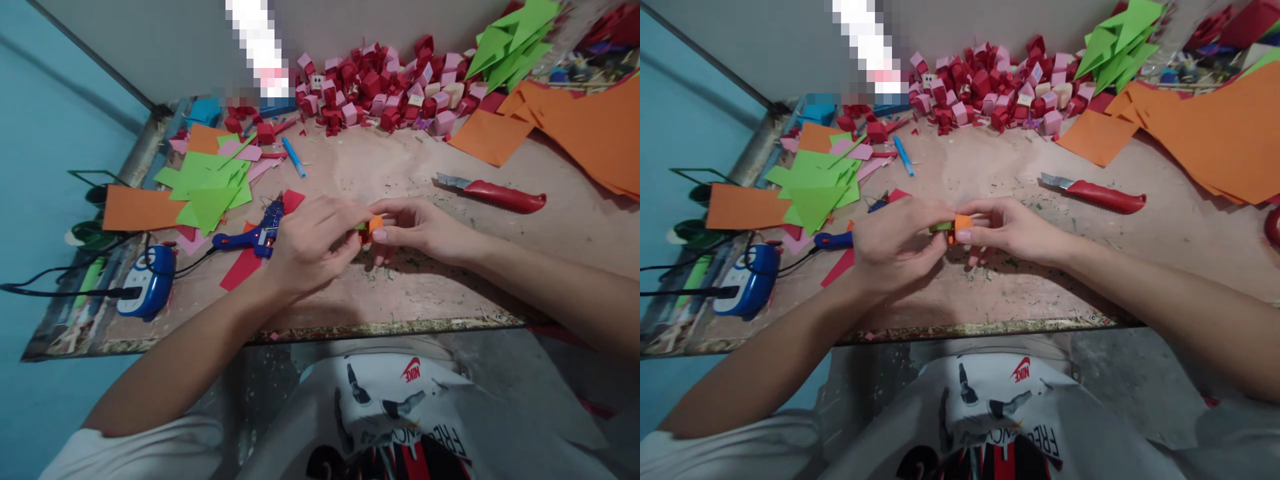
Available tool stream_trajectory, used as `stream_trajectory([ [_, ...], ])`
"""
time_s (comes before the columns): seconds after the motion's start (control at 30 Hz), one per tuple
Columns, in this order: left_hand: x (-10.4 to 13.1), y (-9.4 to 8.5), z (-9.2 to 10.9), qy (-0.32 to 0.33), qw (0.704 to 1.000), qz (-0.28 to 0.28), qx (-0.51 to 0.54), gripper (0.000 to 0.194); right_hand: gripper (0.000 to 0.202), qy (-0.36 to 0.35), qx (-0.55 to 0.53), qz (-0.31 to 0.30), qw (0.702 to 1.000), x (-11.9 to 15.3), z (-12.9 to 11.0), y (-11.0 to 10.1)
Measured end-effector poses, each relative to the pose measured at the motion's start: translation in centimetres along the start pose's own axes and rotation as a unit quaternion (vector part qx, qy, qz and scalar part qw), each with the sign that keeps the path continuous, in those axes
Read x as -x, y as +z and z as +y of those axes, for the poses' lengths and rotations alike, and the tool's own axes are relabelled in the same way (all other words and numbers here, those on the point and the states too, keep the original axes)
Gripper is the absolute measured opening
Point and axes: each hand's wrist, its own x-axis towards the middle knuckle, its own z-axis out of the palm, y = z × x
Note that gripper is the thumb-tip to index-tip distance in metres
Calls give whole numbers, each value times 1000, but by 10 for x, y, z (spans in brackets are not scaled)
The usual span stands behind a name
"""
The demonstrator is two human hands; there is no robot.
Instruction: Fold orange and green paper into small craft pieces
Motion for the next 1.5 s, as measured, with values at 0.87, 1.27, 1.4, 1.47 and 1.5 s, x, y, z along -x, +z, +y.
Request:
stream_trajectory([
  [0.87, -2, -2, 10, -71, 996, -7, 45, 33, 45, -3, -10, 21, 1000, -1, 2, -3],
  [1.27, -1, -7, 7, -28, 999, -35, 18, 52, 44, -1, -43, 54, 998, -3, 0, -3],
  [1.4, -4, -9, 10, -47, 998, -34, 18, 45, 48, -1, -53, 57, 997, -4, 1, -4],
  [1.47, -5, -8, 10, -72, 997, -21, 27, 35, 48, -5, -49, 52, 997, -4, 2, -5],
  [1.5, -6, -7, 10, -83, 996, -12, 31, 31, 48, -6, -47, 49, 998, -4, 3, -5],
])
